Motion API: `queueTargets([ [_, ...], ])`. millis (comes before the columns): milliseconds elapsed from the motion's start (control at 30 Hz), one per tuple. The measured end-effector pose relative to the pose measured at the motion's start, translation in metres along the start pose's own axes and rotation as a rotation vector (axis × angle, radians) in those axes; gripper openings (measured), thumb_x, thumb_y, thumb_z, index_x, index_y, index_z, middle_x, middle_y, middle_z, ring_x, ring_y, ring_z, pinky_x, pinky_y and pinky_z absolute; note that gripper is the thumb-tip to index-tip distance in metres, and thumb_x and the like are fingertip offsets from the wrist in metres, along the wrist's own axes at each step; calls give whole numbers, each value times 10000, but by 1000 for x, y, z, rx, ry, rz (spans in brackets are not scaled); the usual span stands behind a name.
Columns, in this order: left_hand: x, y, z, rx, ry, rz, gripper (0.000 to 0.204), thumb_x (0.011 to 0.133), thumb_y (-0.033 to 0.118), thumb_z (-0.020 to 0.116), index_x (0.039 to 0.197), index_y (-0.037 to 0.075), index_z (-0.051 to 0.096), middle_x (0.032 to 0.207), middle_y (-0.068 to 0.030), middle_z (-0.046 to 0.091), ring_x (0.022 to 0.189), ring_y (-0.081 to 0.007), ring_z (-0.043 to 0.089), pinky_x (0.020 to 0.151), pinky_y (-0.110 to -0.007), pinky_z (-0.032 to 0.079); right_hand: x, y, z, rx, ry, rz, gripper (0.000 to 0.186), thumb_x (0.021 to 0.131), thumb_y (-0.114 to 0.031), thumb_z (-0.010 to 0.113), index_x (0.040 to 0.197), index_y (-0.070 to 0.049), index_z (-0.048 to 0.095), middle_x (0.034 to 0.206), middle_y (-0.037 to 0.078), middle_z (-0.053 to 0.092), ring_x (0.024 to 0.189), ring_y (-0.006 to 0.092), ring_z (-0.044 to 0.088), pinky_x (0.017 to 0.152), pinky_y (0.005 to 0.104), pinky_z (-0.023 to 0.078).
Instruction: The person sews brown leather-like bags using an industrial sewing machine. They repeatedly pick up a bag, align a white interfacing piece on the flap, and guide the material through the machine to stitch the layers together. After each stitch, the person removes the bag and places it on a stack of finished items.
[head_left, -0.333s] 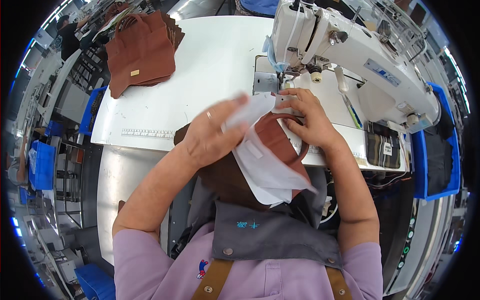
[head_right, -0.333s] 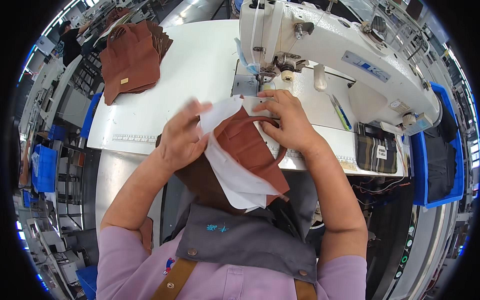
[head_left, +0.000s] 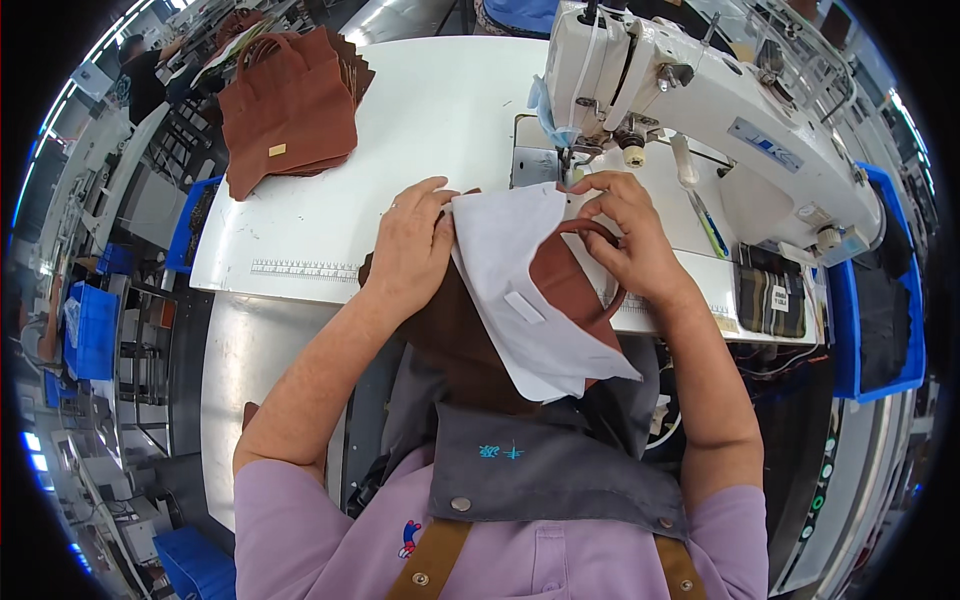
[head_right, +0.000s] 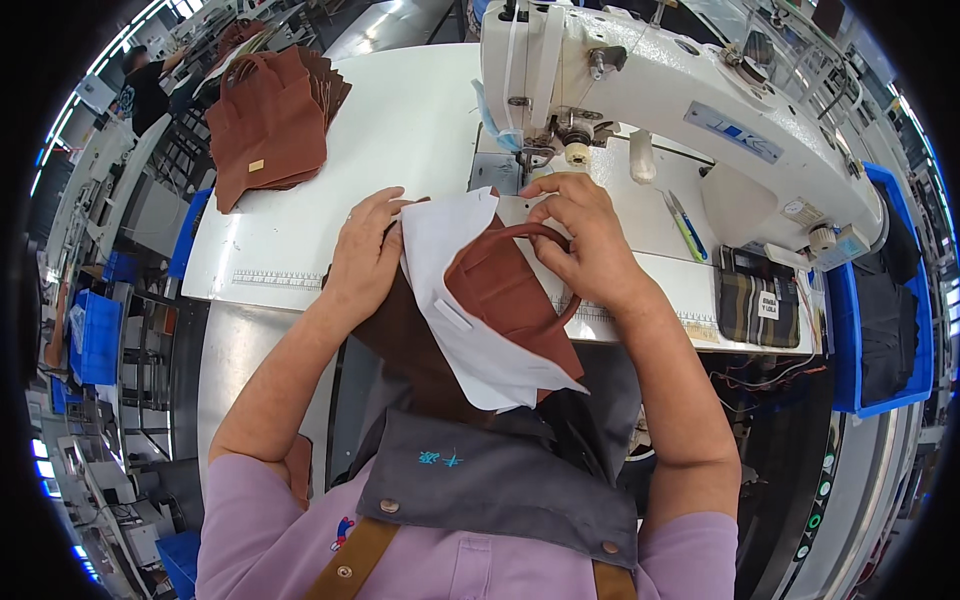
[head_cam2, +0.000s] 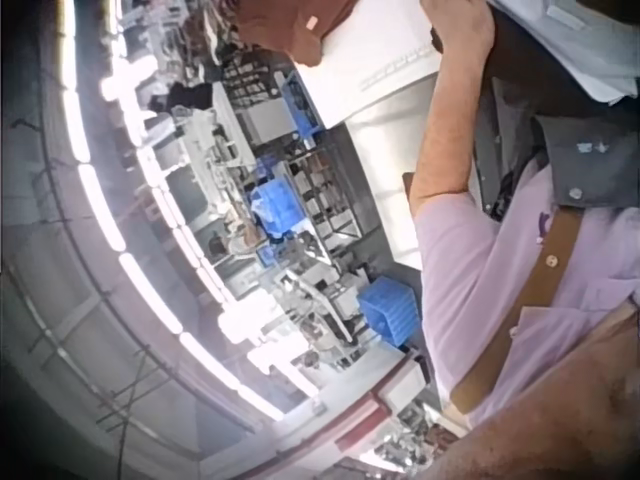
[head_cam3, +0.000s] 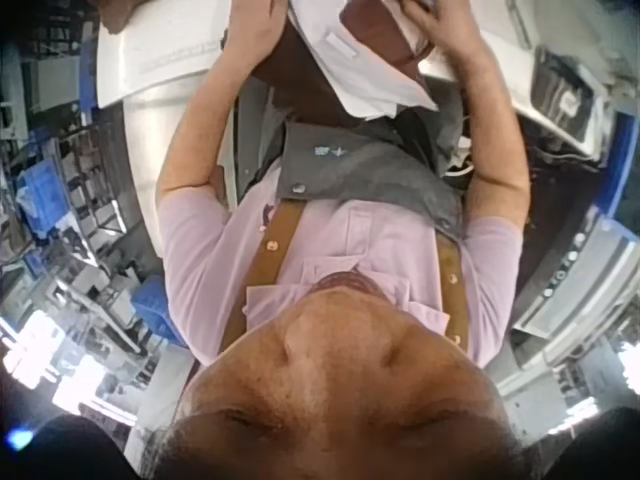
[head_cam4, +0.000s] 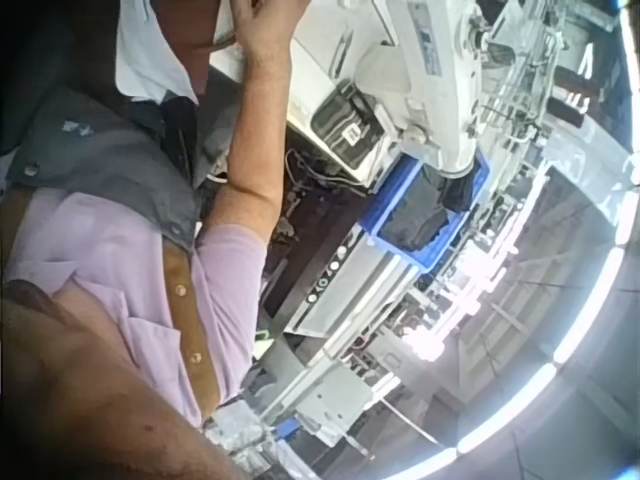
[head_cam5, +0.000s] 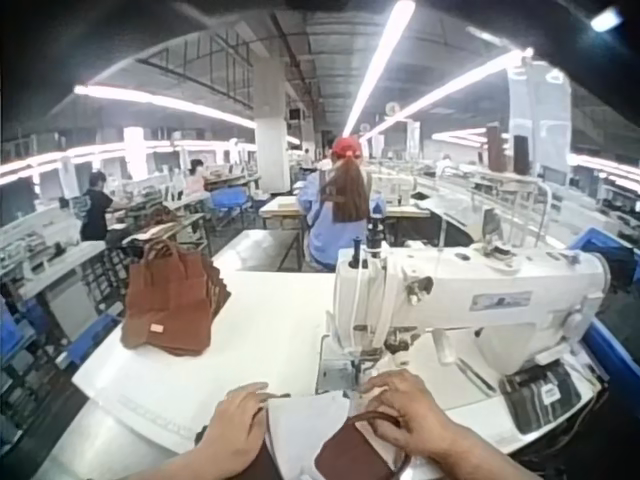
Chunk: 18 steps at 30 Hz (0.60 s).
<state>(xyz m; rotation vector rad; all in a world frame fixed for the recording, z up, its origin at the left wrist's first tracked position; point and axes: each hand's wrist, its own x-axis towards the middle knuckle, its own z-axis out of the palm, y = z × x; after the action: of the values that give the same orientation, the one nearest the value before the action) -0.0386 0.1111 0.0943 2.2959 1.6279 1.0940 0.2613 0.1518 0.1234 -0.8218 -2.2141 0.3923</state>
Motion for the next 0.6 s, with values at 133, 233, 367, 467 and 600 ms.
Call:
queueTargets([
  [133, 10, 15, -15, -551, -143, -366, 248, 962, 122, 606, 1136, -50, 642, 1047, -158, 709, 1027, -239, 673, 914, -346, 508, -11, -11, -4, -57, 119, -19, 221, 700, -30, 686, 909, -72, 625, 1201, 81, 638, 1182, 321, 547, 1013, 440, 406],
  [233, 17, 14, -23, -499, -308, -372, 215, 965, 97, 637, 1145, -16, 664, 928, -13, 704, 918, -81, 626, 858, -247, 486, -23, -27, -6, -64, 131, -22, 212, 680, -40, 688, 881, -77, 632, 1199, 76, 633, 1179, 321, 548, 1008, 442, 405],
  [367, 25, 22, -36, -608, -566, -535, 230, 910, 84, 686, 1116, -18, 676, 777, 29, 683, 725, -16, 582, 742, -202, 466, -45, -33, -6, -42, 117, 29, 201, 665, -53, 695, 855, -83, 634, 1200, 72, 629, 1147, 311, 550, 993, 434, 401],
  [467, 23, 38, -35, -606, -610, -579, 141, 854, 89, 722, 961, -1, 741, 719, 16, 650, 700, -54, 578, 681, -256, 479, -54, -33, -11, -54, 118, 38, 224, 658, -64, 687, 874, -86, 633, 1207, 81, 625, 1134, 322, 553, 1002, 427, 394],
  [600, 20, 58, -36, -495, -255, -8, 42, 868, 49, 718, 874, 8, 727, 770, -11, 679, 713, -96, 626, 682, -260, 500, -59, -45, -28, 64, 64, 119, 344, 688, -116, 646, 1029, -72, 634, 1252, 145, 613, 1171, 333, 553, 1056, 429, 376],
])
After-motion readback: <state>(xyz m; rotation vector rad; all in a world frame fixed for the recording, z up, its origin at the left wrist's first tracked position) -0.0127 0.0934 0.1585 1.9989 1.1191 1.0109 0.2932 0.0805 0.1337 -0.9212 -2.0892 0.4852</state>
